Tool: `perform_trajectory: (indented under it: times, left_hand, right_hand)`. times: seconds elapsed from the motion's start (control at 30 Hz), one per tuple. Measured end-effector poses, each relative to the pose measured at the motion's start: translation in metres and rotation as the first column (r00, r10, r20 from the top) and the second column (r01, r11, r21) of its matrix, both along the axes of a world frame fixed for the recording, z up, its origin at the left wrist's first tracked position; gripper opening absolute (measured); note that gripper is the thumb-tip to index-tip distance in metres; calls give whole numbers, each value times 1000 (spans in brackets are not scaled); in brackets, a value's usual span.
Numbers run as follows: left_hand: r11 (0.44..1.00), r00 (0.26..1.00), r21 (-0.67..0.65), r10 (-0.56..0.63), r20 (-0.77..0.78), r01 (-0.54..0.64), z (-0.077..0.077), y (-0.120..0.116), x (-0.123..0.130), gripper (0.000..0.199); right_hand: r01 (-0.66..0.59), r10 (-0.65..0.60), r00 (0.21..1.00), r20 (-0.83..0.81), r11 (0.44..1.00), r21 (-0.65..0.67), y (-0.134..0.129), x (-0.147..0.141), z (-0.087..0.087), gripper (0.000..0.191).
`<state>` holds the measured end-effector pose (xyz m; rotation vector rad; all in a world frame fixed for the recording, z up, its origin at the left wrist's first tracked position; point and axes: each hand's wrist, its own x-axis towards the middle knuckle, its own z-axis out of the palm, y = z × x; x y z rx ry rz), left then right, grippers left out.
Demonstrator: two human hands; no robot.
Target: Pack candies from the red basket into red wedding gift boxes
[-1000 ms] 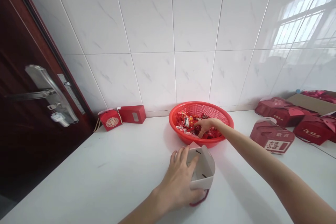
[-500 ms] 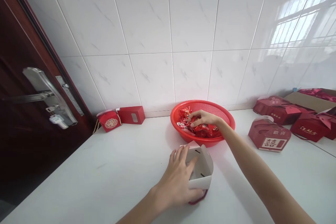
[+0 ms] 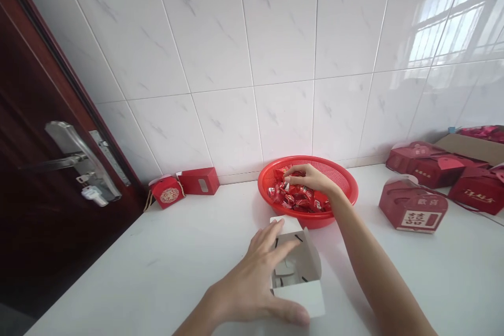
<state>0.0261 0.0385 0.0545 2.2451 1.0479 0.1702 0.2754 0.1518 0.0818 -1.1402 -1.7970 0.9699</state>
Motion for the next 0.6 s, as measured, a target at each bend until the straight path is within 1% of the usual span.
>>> perform_trajectory:
  times: [0.1,0.17,0.27,0.33,0.4,0.47,0.53,0.6]
  left_hand:
    - [994,981,47,88,170,-97,13,5,0,65]
    - [980,951,114,125,283,-163,19,15,5,47]
    - [946,913,247,101,394,-211,23,42,17,31]
    - [923,901,301,96,424,-240,25,67,28,28]
    - [902,913,328,145,381,-280,26,95,39,30]
    - [911,952,305,215,220,-277,27,121,49,36]
    - [937,974,273,190,123,-217,26,143,58,35]
    - [966,990,220,134,33,-138,24,158,65,35]
  right_hand:
    - [78,-78,995,-61,997,-7,-4,3,4,36]
    - [128,-129,987,-98,992,-10,-6,5,6,38]
    - [194,-191,977,-97,981,16,-6,10,7,36]
    - [228,-225,972,-69,973,29,-2,15,4,30]
    - [274,-273,961,-42,961,24,5,21,-2,24]
    - [326,-326,945,-16,945,11,11,27,-8,19]
    - [371,-371,929,11,929,4,17,32,-14,15]
    - [400,-399,916,30,917,0,21,35,-17,12]
